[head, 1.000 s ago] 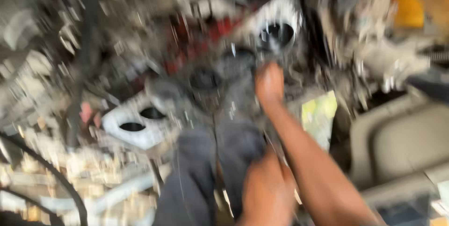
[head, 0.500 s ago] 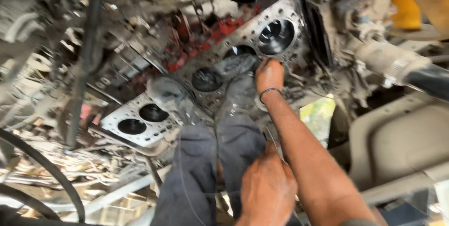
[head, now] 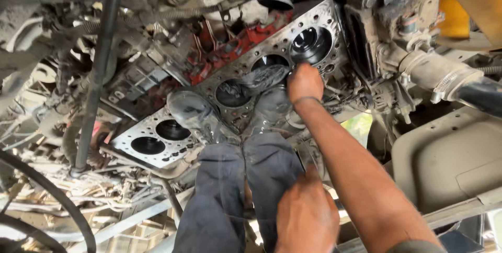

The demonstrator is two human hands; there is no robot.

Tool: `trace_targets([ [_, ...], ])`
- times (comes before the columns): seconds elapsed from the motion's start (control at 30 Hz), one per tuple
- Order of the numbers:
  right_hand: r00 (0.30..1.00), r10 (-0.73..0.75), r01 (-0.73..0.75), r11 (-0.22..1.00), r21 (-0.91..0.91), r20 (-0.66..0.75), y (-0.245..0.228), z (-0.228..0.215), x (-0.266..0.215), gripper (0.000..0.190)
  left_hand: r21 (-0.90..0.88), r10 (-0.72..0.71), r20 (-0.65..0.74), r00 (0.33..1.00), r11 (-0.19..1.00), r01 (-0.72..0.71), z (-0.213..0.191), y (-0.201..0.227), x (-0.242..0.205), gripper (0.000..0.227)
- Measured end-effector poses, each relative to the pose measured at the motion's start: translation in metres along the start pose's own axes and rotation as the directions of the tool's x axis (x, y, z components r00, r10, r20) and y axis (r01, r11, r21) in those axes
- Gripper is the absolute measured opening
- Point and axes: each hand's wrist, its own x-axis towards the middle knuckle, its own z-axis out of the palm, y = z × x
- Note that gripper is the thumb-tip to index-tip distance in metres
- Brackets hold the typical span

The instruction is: The person cleans the cylinders of an exposed engine block using a thin wire and pours liquid from a plastic bottle onto the engine parts.

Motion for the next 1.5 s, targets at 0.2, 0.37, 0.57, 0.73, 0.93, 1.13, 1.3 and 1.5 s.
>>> trace_targets([
  [0.2,1.0,0.01,-0.011,0.995,0.1,0.008,-0.014,-0.019,0.002,0.023,0.021,0.029,0.021,0.999,0.999,-0.029,-0.024,0.019,0.002,0.053],
  [0.37,0.996,0.042,-0.041,0.999,-0.018,0.074,0.014,-0.008,-0.024,0.018,0.023,-0.093,0.086,0.992,0.996,0.092,-0.007,0.013,-0.013,0.038],
  [0.57,0.995,-0.096,0.096,0.995,-0.012,0.015,0.008,-0.002,-0.007,0.014,-0.018,0.005,-0.052,0.999,1.0,-0.006,-0.014,0.01,0.001,0.045],
  [0.73,0.993,-0.109,0.109,0.994,0.008,0.044,-0.007,-0.021,0.002,0.02,-0.006,-0.003,-0.011,1.0,1.0,0.003,-0.029,0.024,0.004,0.043],
  [0.93,0.992,-0.009,0.029,0.987,-0.159,0.129,0.005,-0.013,-0.017,0.018,-0.017,-0.048,0.028,0.998,0.999,0.049,-0.017,0.018,-0.011,0.041],
  [1.13,0.986,-0.116,0.132,0.98,-0.146,0.118,-0.002,-0.011,-0.014,0.016,0.0,-0.065,0.046,0.997,0.998,0.065,-0.025,0.02,-0.005,0.042],
  [1.3,0.99,0.042,-0.036,0.998,-0.046,0.137,-0.012,-0.012,0.005,0.023,-0.008,0.109,0.053,0.993,0.994,-0.109,-0.032,0.021,0.0,0.052],
  [1.5,0.994,-0.028,0.032,0.999,-0.041,0.102,-0.001,-0.021,-0.022,0.019,-0.036,0.037,0.076,0.996,0.999,-0.034,-0.024,0.017,-0.016,0.034],
])
